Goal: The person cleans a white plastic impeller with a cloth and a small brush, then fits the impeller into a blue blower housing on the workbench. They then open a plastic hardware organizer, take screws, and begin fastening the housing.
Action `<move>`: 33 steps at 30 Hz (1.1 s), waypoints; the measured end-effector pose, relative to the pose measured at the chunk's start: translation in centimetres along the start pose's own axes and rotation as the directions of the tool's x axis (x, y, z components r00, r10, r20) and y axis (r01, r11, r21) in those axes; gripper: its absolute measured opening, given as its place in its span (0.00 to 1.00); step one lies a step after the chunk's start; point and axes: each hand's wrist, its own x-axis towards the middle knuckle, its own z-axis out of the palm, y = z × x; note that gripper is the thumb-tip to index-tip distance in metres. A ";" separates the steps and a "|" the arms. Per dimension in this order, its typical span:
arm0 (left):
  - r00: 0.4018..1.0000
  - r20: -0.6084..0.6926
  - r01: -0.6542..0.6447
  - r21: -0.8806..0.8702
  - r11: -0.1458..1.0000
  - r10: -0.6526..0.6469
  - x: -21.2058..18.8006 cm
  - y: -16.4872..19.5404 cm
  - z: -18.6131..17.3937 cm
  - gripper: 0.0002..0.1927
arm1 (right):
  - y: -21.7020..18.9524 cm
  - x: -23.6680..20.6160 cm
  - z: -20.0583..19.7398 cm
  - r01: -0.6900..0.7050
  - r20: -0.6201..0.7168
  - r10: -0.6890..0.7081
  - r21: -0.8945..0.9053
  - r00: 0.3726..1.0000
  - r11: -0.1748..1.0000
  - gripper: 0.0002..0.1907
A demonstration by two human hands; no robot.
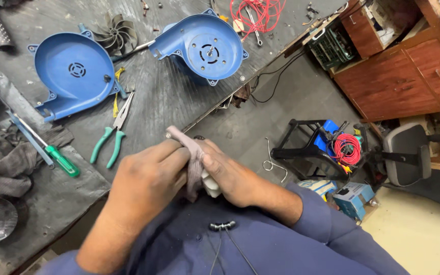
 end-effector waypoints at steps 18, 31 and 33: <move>0.996 -0.069 0.022 -0.399 0.917 -0.054 1.7 -3.0 2.4 0.10 | 0.0 -1.9 -3.8 0.123 -0.006 -0.124 -0.072 0.992 0.990 0.61; 0.972 -0.234 -0.022 -0.160 0.987 -0.016 6.7 -1.0 2.1 0.15 | -1.4 0.0 -9.1 0.203 -0.205 -0.359 -0.535 0.911 0.820 0.60; 0.965 -0.238 0.069 -0.172 0.983 -0.110 7.9 -0.5 2.1 0.20 | -0.5 0.7 -11.0 0.210 -0.202 -0.408 -0.613 0.890 0.761 0.61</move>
